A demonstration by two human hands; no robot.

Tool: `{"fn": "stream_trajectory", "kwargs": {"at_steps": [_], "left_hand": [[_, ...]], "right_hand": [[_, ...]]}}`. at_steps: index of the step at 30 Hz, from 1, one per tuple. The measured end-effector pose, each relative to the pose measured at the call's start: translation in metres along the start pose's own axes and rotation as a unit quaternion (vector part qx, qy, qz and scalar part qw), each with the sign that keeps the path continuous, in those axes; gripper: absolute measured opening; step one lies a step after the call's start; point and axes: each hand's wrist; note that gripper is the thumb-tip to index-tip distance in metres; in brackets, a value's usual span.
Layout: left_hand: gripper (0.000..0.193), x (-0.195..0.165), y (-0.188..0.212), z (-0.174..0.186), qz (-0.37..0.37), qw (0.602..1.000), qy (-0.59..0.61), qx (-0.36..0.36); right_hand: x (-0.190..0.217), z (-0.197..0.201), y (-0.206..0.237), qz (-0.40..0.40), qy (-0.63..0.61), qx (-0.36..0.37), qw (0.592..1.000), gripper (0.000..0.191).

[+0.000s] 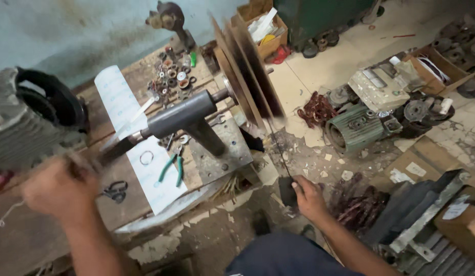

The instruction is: The person fits a cardboard template onto a hand-cranked winding machine, threads a length of wire, and turns the crank handle to wind wire onto the machine spindle while holding a sanding block. They work the crank repeatedly and handle the wire and small parts at the workbench.

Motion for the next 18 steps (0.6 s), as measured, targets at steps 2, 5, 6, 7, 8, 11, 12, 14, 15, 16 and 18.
{"fn": "stream_trajectory", "kwargs": {"at_steps": [2,5,6,7,8,11,12,14,15,16,18], "left_hand": [[0.024,0.009,-0.072,-0.031,-0.038,0.998,0.012,-0.057],[0.046,-0.009,-0.139,-0.108,0.017,0.996,0.089,0.013],[0.067,-0.021,-0.139,-0.132,0.005,0.999,0.051,0.019],[0.089,-0.035,-0.131,-0.152,-0.003,1.0,0.015,0.025],[0.07,-0.051,-0.114,-0.16,0.017,0.993,0.033,0.114],[0.036,-0.076,-0.018,-0.172,0.114,0.951,0.165,0.235],[0.026,-0.076,0.017,-0.166,0.058,0.956,0.029,0.287],[0.023,-0.071,0.081,-0.129,0.032,0.966,0.099,0.235],[0.019,-0.064,0.103,-0.105,0.029,0.974,0.099,0.204],[0.015,-0.056,0.117,-0.079,0.026,0.98,0.097,0.172],[0.012,-0.035,0.106,-0.033,0.063,0.981,0.093,0.157]], "right_hand": [[0.001,-0.001,-0.002,-0.003,0.01,-0.004,1.0,0.021],[0.002,-0.003,-0.009,-0.073,0.001,0.009,0.997,0.023],[0.002,-0.004,-0.011,-0.069,0.007,0.008,0.998,0.023],[0.004,-0.004,-0.012,-0.065,0.015,0.009,0.998,0.024],[0.005,-0.004,-0.014,-0.056,0.026,0.01,0.998,0.024],[0.008,-0.004,-0.017,0.01,0.026,-0.035,0.999,0.026],[0.009,-0.003,-0.017,-0.004,0.016,-0.022,1.0,0.025],[0.009,0.001,-0.021,-0.024,-0.001,0.001,1.0,0.024],[0.009,0.004,-0.021,-0.035,0.001,0.018,0.999,0.023],[0.01,0.007,-0.022,-0.045,0.004,0.034,0.998,0.023],[0.011,0.014,-0.022,-0.038,0.008,0.049,0.998,0.023]]}}
Point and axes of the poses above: each hand's wrist, its own y-axis away from the middle knuckle, its own z-axis out of the back of the hand, x = y × z, and after that the axes turned 11 degrees about x, right-handed
